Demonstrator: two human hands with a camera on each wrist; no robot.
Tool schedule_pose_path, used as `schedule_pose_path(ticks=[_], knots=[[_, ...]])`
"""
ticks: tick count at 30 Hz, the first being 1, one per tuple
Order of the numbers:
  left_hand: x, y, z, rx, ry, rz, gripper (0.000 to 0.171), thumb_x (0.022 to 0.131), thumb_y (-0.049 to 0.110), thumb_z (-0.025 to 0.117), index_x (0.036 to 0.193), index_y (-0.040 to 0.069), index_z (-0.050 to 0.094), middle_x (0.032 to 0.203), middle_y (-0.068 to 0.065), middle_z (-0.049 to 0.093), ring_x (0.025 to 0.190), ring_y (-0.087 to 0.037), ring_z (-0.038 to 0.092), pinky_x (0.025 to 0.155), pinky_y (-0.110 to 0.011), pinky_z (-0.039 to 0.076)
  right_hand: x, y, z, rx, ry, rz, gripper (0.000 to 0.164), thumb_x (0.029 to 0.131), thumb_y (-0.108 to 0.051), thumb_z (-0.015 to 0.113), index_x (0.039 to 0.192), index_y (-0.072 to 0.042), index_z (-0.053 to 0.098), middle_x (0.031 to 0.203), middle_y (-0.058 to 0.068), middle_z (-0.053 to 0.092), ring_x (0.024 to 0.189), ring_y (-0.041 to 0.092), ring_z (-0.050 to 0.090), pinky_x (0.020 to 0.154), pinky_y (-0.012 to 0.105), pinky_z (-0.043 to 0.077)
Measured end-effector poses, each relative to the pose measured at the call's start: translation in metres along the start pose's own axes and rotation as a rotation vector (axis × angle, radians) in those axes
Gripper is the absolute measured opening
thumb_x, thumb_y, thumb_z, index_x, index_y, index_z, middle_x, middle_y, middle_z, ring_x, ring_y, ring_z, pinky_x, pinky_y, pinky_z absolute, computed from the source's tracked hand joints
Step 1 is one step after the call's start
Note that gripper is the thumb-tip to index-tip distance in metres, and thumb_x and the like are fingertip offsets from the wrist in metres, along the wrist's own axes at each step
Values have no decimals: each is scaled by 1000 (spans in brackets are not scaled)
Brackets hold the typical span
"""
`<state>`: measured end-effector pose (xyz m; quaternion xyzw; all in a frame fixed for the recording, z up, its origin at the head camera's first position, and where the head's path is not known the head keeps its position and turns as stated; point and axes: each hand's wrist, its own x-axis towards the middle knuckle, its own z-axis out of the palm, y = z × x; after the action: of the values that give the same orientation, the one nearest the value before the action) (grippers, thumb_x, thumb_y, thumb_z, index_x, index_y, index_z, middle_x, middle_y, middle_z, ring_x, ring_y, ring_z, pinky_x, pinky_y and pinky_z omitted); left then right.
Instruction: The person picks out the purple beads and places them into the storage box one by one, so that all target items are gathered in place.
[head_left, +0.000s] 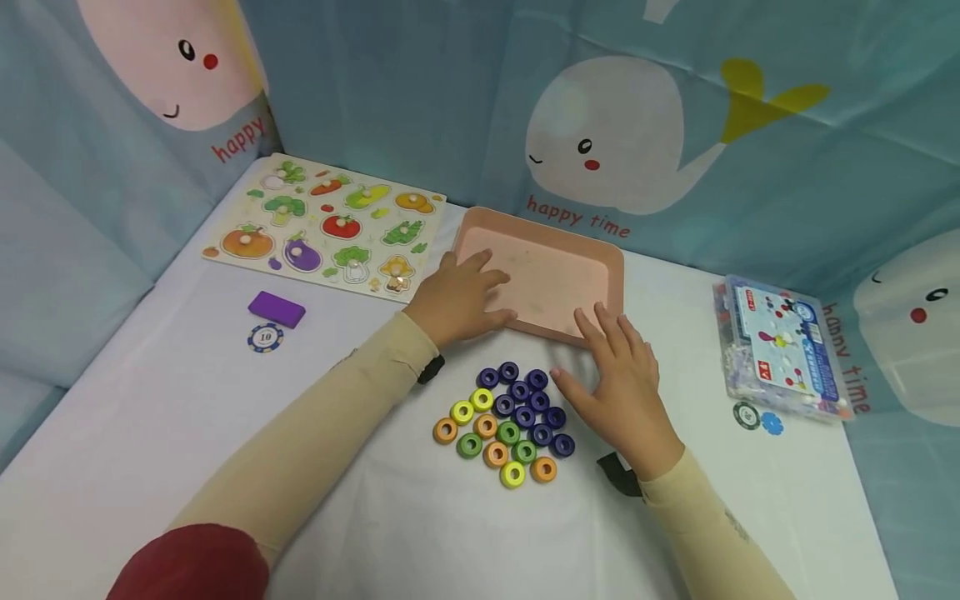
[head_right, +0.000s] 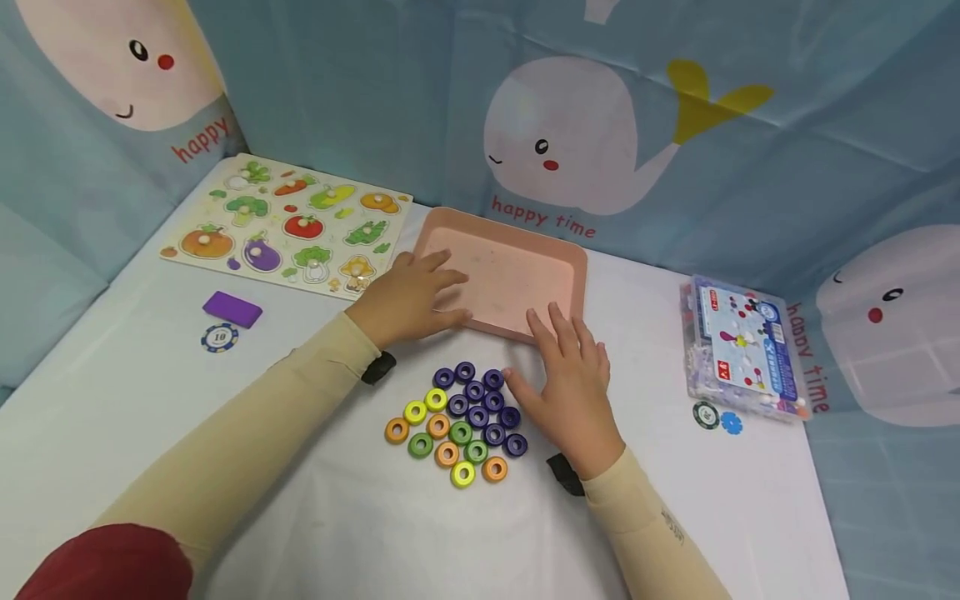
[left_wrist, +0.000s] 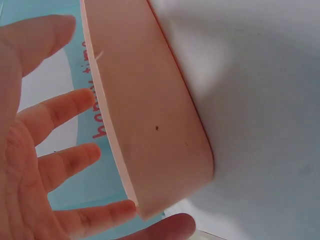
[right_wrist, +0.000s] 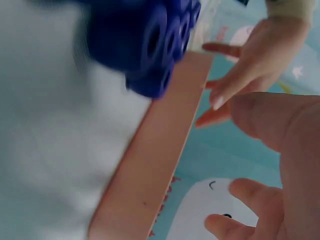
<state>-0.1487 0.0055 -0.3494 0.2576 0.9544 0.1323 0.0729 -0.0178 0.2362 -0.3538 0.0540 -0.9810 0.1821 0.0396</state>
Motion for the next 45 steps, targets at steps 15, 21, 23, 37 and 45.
schedule_pose_path(ticks=[15, 21, 23, 37, 45], knots=[[8, 7, 0, -1, -129, -24, 53, 97, 58, 55, 134, 21, 64, 153, -10, 47, 136, -37, 44, 109, -49, 43, -34, 2, 8, 75, -181, 9, 13, 84, -25, 83, 92, -30, 74, 108, -12, 73, 108, 18, 64, 96, 45, 50], [8, 4, 4, -19, -149, -18, 51, 98, 57, 52, 129, 19, 68, 138, -9, 59, 121, -32, 53, 103, -46, 46, -32, 3, 9, 131, -249, 53, 16, 82, -27, 84, 91, -34, 72, 105, -16, 71, 108, 15, 63, 96, 47, 50], [8, 4, 5, -21, -158, -11, 51, 99, 57, 51, 128, 19, 68, 131, -8, 62, 114, -31, 54, 101, -45, 46, -32, 3, 9, 135, -265, 62, 16, 82, -27, 83, 91, -33, 72, 105, -16, 70, 108, 15, 64, 96, 47, 50], [18, 4, 6, -29, -244, -5, 51, 100, 56, 47, 115, 15, 74, 115, -4, 69, 109, -25, 57, 105, -43, 38, -27, 0, 9, -18, -225, 29, 14, 83, -26, 81, 91, -27, 70, 94, -11, 70, 94, 13, 64, 83, 40, 53], [20, 9, 4, -59, -232, -41, 48, 99, 52, 52, 121, 14, 72, 121, -7, 70, 116, -27, 57, 108, -45, 35, -16, -5, 1, -53, -260, -7, 13, 81, -26, 79, 89, -22, 70, 85, -7, 68, 83, 15, 60, 75, 36, 50]])
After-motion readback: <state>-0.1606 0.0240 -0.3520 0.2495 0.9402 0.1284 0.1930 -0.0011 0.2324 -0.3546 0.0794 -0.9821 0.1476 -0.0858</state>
